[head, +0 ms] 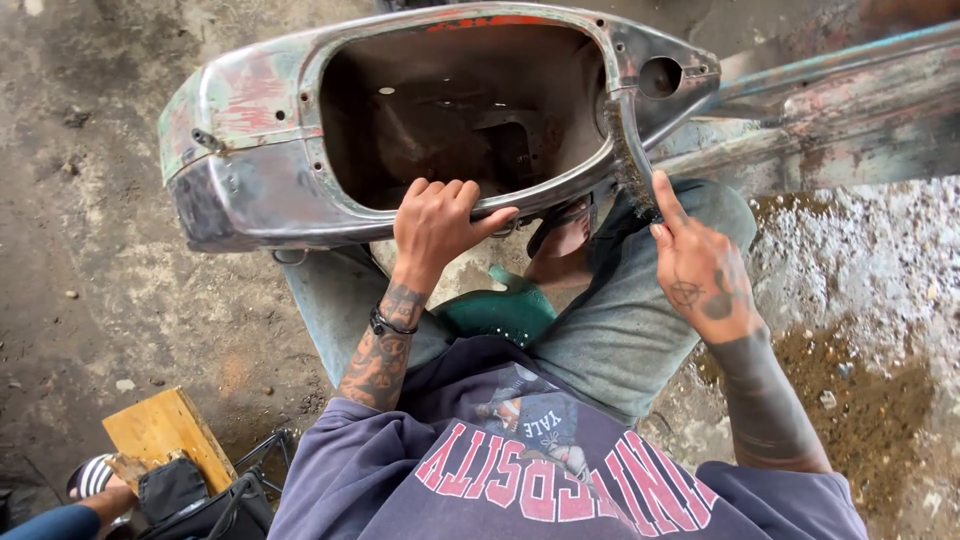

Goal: Cleaning a motorcycle frame by scrubbing it with wire brushes and using a hammer and scraper to remove rust and old paint.

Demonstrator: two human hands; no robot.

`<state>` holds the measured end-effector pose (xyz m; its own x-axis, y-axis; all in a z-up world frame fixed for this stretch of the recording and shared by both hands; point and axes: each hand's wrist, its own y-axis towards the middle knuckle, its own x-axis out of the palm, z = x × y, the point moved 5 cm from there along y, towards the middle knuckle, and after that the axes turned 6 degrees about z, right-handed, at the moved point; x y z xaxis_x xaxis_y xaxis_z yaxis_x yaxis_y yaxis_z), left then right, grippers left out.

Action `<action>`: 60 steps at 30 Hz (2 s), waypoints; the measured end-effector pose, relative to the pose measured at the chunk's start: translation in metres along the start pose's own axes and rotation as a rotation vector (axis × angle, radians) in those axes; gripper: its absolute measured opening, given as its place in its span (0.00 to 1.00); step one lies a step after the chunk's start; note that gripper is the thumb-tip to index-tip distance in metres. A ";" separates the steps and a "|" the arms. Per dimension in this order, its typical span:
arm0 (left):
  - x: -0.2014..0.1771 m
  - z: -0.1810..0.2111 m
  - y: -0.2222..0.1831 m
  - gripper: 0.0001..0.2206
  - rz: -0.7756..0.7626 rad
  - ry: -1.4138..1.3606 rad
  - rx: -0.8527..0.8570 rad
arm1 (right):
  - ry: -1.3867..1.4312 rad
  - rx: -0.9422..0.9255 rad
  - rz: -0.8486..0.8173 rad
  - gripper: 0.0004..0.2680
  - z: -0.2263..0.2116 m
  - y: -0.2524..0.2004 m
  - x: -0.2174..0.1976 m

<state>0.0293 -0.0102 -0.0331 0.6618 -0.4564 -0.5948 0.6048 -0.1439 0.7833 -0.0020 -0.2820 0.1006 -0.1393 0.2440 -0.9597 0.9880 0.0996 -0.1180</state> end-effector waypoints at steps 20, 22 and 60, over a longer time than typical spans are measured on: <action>-0.004 0.003 0.007 0.31 -0.105 0.112 0.029 | 0.002 -0.012 -0.066 0.22 -0.029 0.026 -0.011; -0.004 0.004 0.006 0.31 -0.103 0.096 0.035 | -0.015 0.048 -0.172 0.23 -0.028 0.013 -0.006; -0.106 -0.124 -0.112 0.42 -0.176 0.192 -0.403 | 0.057 -0.011 -0.683 0.26 -0.209 0.026 0.028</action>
<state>-0.0537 0.1631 -0.0797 0.5811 -0.2794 -0.7644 0.8133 0.1652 0.5579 0.0057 -0.0708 0.1240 -0.7347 0.1737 -0.6558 0.6766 0.2589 -0.6893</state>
